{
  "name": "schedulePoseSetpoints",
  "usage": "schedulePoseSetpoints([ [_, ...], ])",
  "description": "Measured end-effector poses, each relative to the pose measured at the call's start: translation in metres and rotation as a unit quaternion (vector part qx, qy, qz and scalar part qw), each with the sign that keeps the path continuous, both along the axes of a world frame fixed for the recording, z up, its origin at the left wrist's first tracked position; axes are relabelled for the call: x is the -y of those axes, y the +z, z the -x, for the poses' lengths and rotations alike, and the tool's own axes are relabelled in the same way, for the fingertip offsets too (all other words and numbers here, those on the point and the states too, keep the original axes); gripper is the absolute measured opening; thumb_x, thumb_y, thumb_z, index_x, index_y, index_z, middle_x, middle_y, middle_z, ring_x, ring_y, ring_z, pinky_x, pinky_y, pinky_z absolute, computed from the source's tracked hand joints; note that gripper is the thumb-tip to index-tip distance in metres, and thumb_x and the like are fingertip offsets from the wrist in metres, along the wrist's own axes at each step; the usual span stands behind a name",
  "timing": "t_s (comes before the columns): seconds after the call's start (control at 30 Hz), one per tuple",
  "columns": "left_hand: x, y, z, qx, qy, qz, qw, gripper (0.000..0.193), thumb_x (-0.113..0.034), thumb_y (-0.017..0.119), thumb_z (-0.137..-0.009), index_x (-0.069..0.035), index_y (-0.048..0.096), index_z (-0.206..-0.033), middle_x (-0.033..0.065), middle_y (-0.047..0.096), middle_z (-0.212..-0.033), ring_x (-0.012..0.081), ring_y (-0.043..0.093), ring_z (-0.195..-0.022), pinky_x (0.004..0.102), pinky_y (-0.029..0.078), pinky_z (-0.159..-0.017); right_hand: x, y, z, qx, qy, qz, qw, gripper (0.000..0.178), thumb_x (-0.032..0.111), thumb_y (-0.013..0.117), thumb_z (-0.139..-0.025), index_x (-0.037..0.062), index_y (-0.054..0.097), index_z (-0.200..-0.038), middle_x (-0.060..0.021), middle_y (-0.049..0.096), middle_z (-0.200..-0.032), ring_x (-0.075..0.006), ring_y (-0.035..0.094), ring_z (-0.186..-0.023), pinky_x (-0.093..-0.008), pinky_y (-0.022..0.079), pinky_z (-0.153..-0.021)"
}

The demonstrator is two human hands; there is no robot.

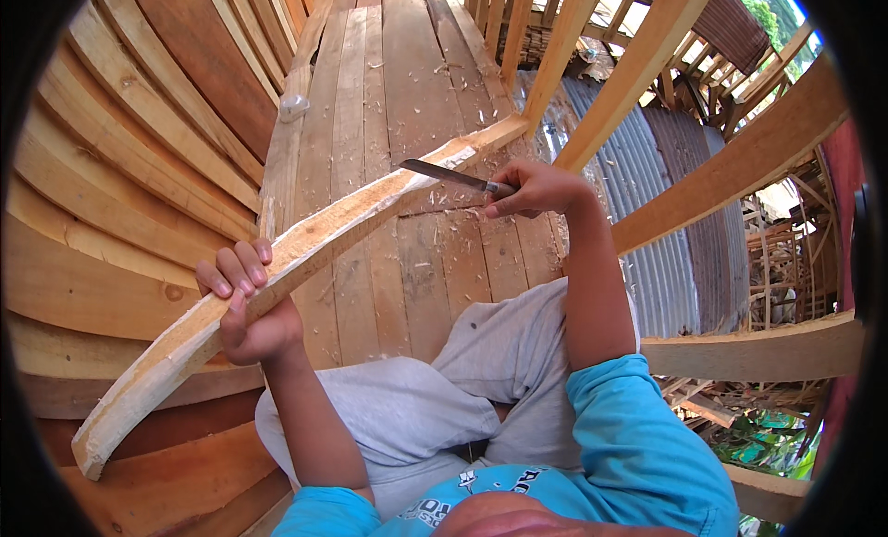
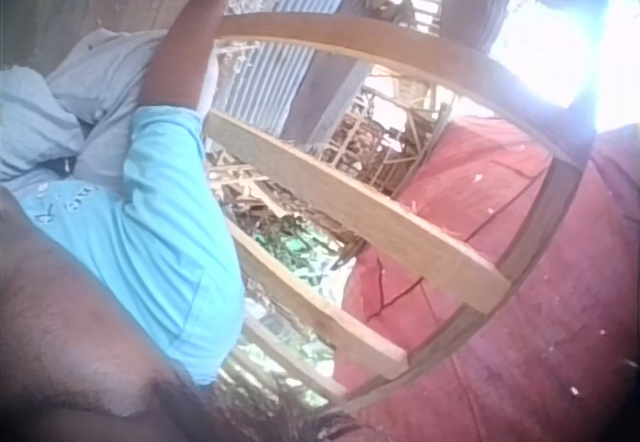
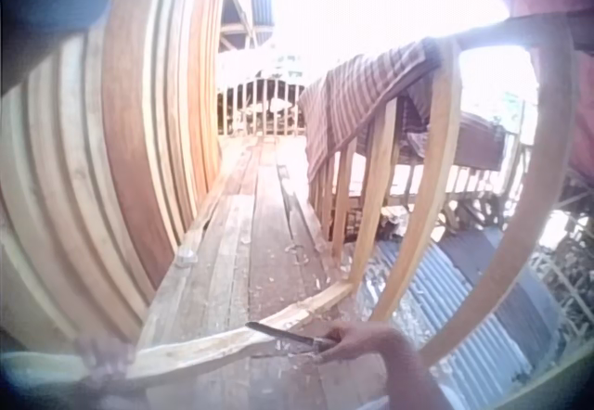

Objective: The person sits cross-legged on a wooden floor and uses a knife to shave thin strips from a long curved piece of wood. The person holds the wood with the left hand and repeatedly scrapes the surface with the knife in the right hand, producing wood shavings that accumulate on the floor.

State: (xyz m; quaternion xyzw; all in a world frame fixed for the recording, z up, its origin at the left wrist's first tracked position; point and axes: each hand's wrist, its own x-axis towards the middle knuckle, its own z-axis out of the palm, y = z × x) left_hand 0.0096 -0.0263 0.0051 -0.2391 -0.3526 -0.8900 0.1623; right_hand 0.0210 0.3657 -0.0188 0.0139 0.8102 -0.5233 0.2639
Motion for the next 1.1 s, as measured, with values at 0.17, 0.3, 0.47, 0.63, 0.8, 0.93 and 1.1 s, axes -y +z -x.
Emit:
schedulePoseSetpoints([
  [0.17, -0.001, 0.000, 0.001, 0.003, 0.002, -0.001, 1.000, 0.024, -0.016, 0.060, -0.069, -0.017, 0.041, -0.083, -0.0014, 0.041, -0.071, 0.0133, 0.043, -0.071, 0.0357, 0.038, -0.084, -0.031, -0.015, 0.014, -0.216, -0.507, -0.202, 0.810, 0.031, 0.028, 0.075, -0.089, -0.0011, 0.070, -0.097, -0.0041, 0.064, -0.072, -0.0135, 0.058, -0.062, -0.0316, 0.047, -0.058],
  [0.3, -0.002, 0.000, 0.001, 0.001, 0.003, 0.002, 1.000, 0.024, -0.016, 0.060, -0.069, -0.017, 0.041, -0.083, -0.0013, 0.042, -0.071, 0.0134, 0.043, -0.071, 0.0359, 0.038, -0.084, -0.047, -0.040, 0.017, -0.360, -0.489, -0.173, 0.776, 0.033, 0.028, 0.073, -0.090, -0.0008, 0.070, -0.106, -0.0074, 0.069, -0.080, -0.0180, 0.064, -0.074, -0.0343, 0.050, -0.071],
  [0.47, 0.002, -0.001, 0.001, 0.004, 0.005, 0.002, 1.000, 0.024, -0.016, 0.061, -0.069, -0.017, 0.041, -0.083, -0.0011, 0.042, -0.071, 0.0134, 0.044, -0.071, 0.0361, 0.039, -0.085, 0.016, -0.017, 0.006, -0.322, -0.331, -0.181, 0.868, 0.032, 0.029, 0.068, -0.093, -0.0010, 0.068, -0.104, -0.0092, 0.068, -0.079, -0.0203, 0.065, -0.076, -0.0341, 0.050, -0.073],
  [0.63, -0.001, 0.000, 0.000, 0.007, 0.001, -0.002, 1.000, 0.025, -0.015, 0.061, -0.068, -0.017, 0.041, -0.083, -0.0009, 0.043, -0.071, 0.0135, 0.044, -0.071, 0.0364, 0.039, -0.085, 0.046, -0.055, 0.013, -0.187, -0.189, -0.143, 0.953, 0.028, 0.027, 0.060, -0.099, 0.0002, 0.065, -0.094, -0.0001, 0.051, -0.067, -0.0093, 0.047, -0.066, -0.0305, 0.041, -0.061],
  [0.8, -0.001, 0.001, 0.000, 0.012, 0.004, -0.009, 1.000, 0.025, -0.015, 0.061, -0.067, -0.017, 0.041, -0.082, -0.0007, 0.043, -0.070, 0.0135, 0.044, -0.070, 0.0362, 0.039, -0.084, 0.050, -0.060, 0.013, -0.158, -0.236, -0.047, 0.958, 0.029, 0.025, 0.056, -0.100, 0.0003, 0.061, -0.088, 0.0000, 0.050, -0.069, -0.0096, 0.044, -0.066, -0.0304, 0.039, -0.060],
  [0.93, -0.001, 0.002, -0.001, 0.018, 0.007, -0.010, 1.000, 0.025, -0.015, 0.060, -0.067, -0.017, 0.040, -0.083, -0.0004, 0.043, -0.070, 0.0133, 0.044, -0.070, 0.0361, 0.039, -0.084, 0.045, -0.044, 0.005, -0.251, -0.220, -0.116, 0.935, 0.019, 0.017, 0.061, -0.096, -0.0003, 0.059, -0.090, -0.0013, 0.056, -0.076, -0.0103, 0.052, -0.070, -0.0300, 0.043, -0.064],
  [1.1, 0.000, 0.001, -0.001, 0.003, -0.007, -0.005, 1.000, 0.025, -0.015, 0.061, -0.069, -0.017, 0.041, -0.083, -0.0015, 0.041, -0.073, 0.0138, 0.043, -0.073, 0.0350, 0.037, -0.086, 0.041, -0.042, -0.002, -0.286, -0.241, -0.091, 0.923, 0.023, 0.014, 0.070, -0.086, -0.0009, 0.063, -0.102, -0.0124, 0.068, -0.085, -0.0211, 0.065, -0.077, -0.0357, 0.051, -0.071],
])
